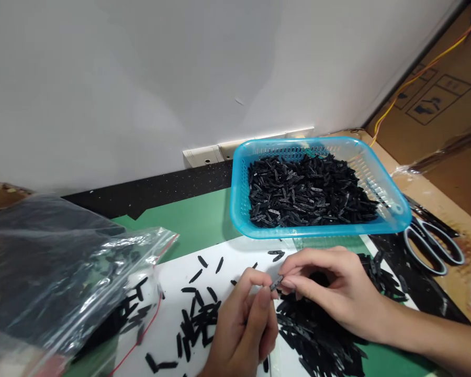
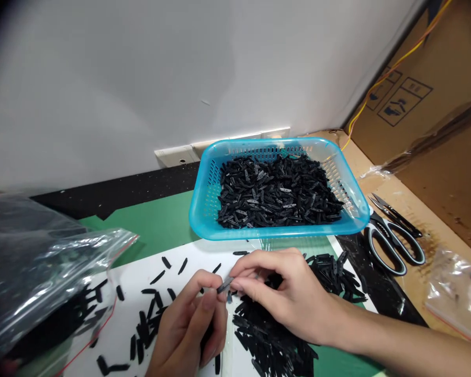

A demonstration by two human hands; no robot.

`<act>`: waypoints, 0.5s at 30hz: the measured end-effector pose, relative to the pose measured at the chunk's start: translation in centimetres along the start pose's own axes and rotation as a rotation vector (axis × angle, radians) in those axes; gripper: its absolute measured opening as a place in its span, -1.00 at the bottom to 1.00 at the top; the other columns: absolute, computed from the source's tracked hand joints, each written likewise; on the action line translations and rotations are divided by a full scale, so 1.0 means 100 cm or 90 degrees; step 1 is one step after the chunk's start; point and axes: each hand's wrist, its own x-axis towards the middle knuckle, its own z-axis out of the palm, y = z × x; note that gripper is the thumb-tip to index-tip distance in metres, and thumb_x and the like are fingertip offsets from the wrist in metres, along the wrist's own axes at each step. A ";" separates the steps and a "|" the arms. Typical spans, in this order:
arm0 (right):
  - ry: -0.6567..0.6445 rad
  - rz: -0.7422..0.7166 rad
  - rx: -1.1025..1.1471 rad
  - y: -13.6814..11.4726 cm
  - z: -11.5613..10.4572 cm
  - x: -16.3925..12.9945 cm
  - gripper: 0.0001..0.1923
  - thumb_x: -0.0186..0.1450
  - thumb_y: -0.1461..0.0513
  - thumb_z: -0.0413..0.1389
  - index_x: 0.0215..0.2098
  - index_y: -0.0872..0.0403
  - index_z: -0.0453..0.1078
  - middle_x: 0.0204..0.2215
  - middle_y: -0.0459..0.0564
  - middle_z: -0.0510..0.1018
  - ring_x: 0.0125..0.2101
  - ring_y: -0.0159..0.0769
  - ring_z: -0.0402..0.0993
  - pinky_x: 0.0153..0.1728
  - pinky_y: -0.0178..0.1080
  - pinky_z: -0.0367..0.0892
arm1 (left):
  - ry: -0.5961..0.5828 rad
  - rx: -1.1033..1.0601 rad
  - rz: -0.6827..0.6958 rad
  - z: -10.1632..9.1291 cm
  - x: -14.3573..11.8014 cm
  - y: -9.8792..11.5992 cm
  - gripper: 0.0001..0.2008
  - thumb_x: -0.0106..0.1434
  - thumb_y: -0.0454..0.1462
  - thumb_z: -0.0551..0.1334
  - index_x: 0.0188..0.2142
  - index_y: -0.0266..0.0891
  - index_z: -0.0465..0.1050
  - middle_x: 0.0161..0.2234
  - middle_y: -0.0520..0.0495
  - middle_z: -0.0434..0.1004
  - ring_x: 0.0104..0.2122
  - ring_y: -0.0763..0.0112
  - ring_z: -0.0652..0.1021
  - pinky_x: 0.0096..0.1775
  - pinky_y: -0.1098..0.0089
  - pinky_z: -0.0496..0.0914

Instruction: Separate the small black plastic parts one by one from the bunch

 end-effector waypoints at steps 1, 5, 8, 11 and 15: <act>0.002 0.014 0.028 0.001 0.000 0.000 -0.93 0.49 0.27 0.36 -0.15 0.00 0.73 -0.39 -0.11 0.80 -0.43 -0.43 0.70 -0.31 -0.49 0.59 | 0.003 0.006 0.006 0.001 -0.001 -0.001 -0.63 0.63 0.09 0.20 -0.15 -0.13 0.41 -0.65 0.25 0.20 -0.64 0.60 0.06 -0.54 0.52 -0.02; 0.006 0.057 0.114 0.005 0.002 -0.003 -0.95 0.47 0.27 0.39 -0.15 -0.02 0.72 -0.43 -0.13 0.77 -0.48 -0.46 0.65 -0.38 -0.49 0.57 | 0.016 0.004 0.019 0.003 -0.002 -0.002 -0.70 0.65 0.04 0.18 -0.10 -0.10 0.40 -0.63 0.27 0.18 -0.63 0.59 0.05 -0.54 0.53 -0.04; 0.003 0.061 0.123 0.006 0.003 -0.003 -0.96 0.46 0.28 0.39 -0.16 0.00 0.71 -0.42 -0.11 0.77 -0.46 -0.45 0.66 -0.35 -0.47 0.59 | 0.017 -0.004 0.014 0.003 -0.002 0.000 -0.72 0.66 0.02 0.18 -0.09 -0.09 0.40 -0.63 0.28 0.17 -0.63 0.59 0.04 -0.54 0.54 -0.05; -0.002 0.036 0.087 0.005 0.000 -0.003 -0.95 0.45 0.31 0.40 -0.19 0.03 0.70 -0.43 -0.11 0.76 -0.45 -0.44 0.66 -0.33 -0.46 0.59 | 0.005 -0.006 -0.001 0.000 0.001 -0.002 -0.65 0.62 0.08 0.21 -0.11 -0.12 0.42 -0.63 0.26 0.21 -0.62 0.61 0.06 -0.53 0.54 -0.05; -0.010 -0.011 0.028 0.006 -0.003 -0.003 -0.94 0.46 0.32 0.38 -0.19 0.06 0.71 -0.43 -0.09 0.75 -0.46 -0.42 0.67 -0.36 -0.43 0.59 | -0.043 -0.013 -0.004 -0.004 0.005 -0.007 -0.58 0.60 0.14 0.21 -0.14 -0.14 0.41 -0.65 0.24 0.21 -0.63 0.59 0.11 -0.55 0.53 -0.02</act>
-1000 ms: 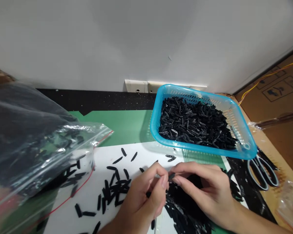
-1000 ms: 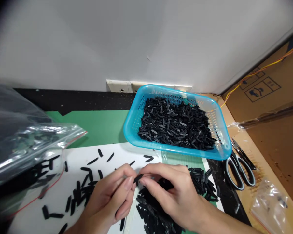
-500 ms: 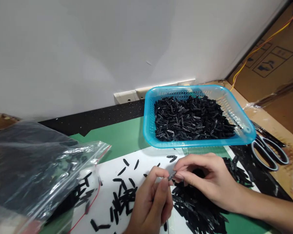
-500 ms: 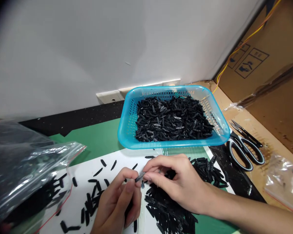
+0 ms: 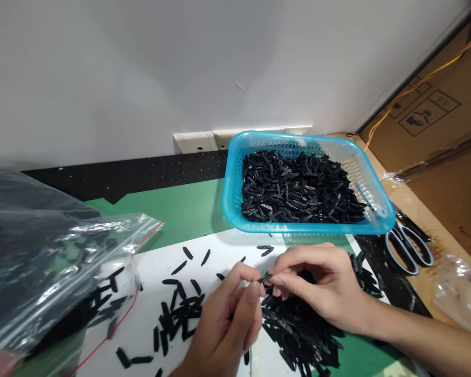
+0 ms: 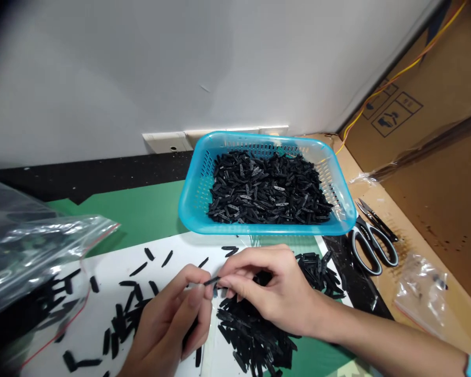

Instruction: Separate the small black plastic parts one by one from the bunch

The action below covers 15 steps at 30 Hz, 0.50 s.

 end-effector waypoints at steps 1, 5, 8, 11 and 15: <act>0.000 -0.010 -0.009 0.001 0.000 0.000 -0.94 0.46 0.32 0.38 -0.19 0.07 0.71 -0.43 -0.08 0.75 -0.47 -0.41 0.67 -0.38 -0.42 0.59 | -0.002 -0.001 0.001 0.000 0.000 0.000 -0.58 0.60 0.14 0.21 -0.15 -0.14 0.41 -0.65 0.24 0.19 -0.63 0.58 0.11 -0.55 0.53 -0.03; 0.012 -0.021 0.003 0.003 -0.001 0.001 -0.93 0.39 0.29 0.47 -0.17 0.08 0.71 -0.44 -0.07 0.77 -0.48 -0.36 0.69 -0.41 -0.37 0.60 | 0.034 0.001 -0.004 0.004 -0.001 0.004 -0.64 0.60 0.08 0.23 -0.13 -0.14 0.44 -0.64 0.23 0.17 -0.61 0.55 0.08 -0.53 0.49 -0.06; 0.023 -0.014 0.030 0.004 0.000 0.003 -0.84 0.37 0.24 0.48 -0.10 0.09 0.71 -0.43 -0.03 0.79 -0.50 -0.32 0.71 -0.42 -0.31 0.66 | 0.034 0.007 -0.006 0.007 -0.002 0.008 -0.64 0.61 0.08 0.21 -0.12 -0.13 0.43 -0.63 0.25 0.13 -0.60 0.54 0.06 -0.50 0.46 -0.05; 0.014 -0.003 0.040 0.003 0.001 0.005 -0.89 0.40 0.26 0.44 -0.11 0.10 0.71 -0.43 -0.02 0.78 -0.50 -0.33 0.71 -0.42 -0.33 0.66 | 0.028 0.007 -0.016 0.006 -0.002 0.007 -0.62 0.59 0.12 0.22 -0.11 -0.12 0.42 -0.63 0.25 0.13 -0.59 0.54 0.06 -0.48 0.44 -0.06; 0.008 0.019 0.056 0.002 0.002 0.005 -0.96 0.42 0.31 0.42 -0.16 0.09 0.70 -0.46 -0.07 0.76 -0.50 -0.38 0.70 -0.41 -0.39 0.62 | 0.038 0.006 -0.014 0.007 -0.003 0.007 -0.63 0.58 0.11 0.23 -0.09 -0.12 0.43 -0.62 0.25 0.11 -0.59 0.54 0.04 -0.48 0.43 -0.08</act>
